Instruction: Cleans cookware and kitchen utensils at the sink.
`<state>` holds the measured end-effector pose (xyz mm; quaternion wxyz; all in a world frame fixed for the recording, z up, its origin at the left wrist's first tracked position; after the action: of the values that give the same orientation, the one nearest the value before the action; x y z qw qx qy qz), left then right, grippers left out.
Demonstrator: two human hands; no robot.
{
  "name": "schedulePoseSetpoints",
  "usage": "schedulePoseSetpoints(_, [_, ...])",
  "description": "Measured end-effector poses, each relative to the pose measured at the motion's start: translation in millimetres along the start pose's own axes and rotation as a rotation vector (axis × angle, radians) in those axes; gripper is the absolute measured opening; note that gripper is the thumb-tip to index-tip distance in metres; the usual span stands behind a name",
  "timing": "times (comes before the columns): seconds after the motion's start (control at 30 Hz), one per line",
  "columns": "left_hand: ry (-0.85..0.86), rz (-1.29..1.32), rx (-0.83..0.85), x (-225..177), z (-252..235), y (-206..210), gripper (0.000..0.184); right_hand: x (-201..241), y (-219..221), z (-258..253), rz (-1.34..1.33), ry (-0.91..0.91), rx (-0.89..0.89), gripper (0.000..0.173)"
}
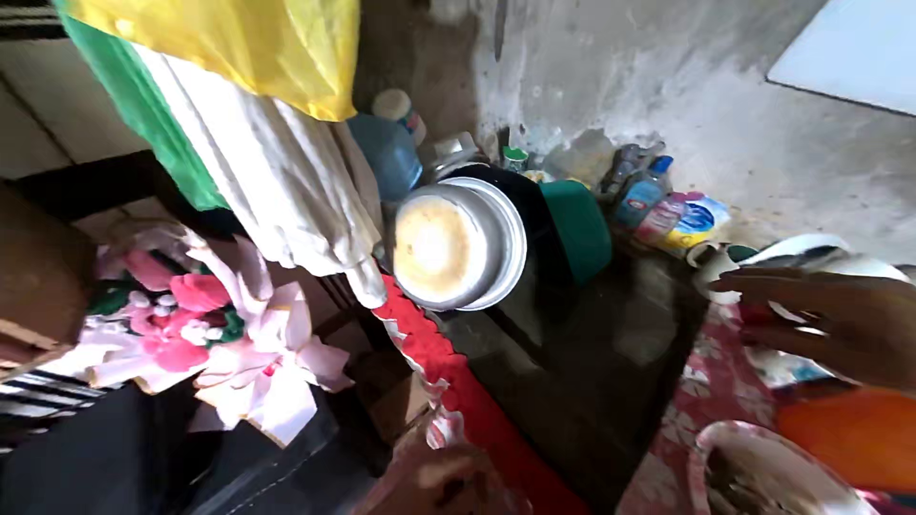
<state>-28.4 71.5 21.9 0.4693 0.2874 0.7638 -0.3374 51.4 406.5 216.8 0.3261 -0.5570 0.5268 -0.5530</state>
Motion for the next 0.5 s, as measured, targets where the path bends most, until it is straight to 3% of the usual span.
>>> schedulePoseSetpoints(0.1, [0.166,-0.064,-0.134,-22,-27,-44,0.018,27,16,-42,0.008,-0.112,0.055,0.043])
schedulePoseSetpoints(0.23, [0.29,-0.328,-0.325,-75,-101,-93,0.021,62,30,-91,-0.033,-0.11,0.192,0.046])
schedulePoseSetpoints(0.37, [0.222,-0.499,-0.495,-92,-186,-132,0.027,78,32,-140,-0.034,-0.182,0.192,0.045])
schedulePoseSetpoints(0.5, [0.06,-0.755,-0.667,-77,-268,-181,0.053,67,34,-190,-0.09,-0.182,0.195,0.046])
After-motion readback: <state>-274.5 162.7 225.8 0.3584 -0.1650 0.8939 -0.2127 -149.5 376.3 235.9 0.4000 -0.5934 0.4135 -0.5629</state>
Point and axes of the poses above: each hand's wrist, its own z-axis away from the middle knuckle, its own y-axis out of the palm, x = y × z, the point moved 8 cm from there along -z, towards the middle knuckle, and after that the axes turned 12 degrees about -x, right-handed, at the moved point
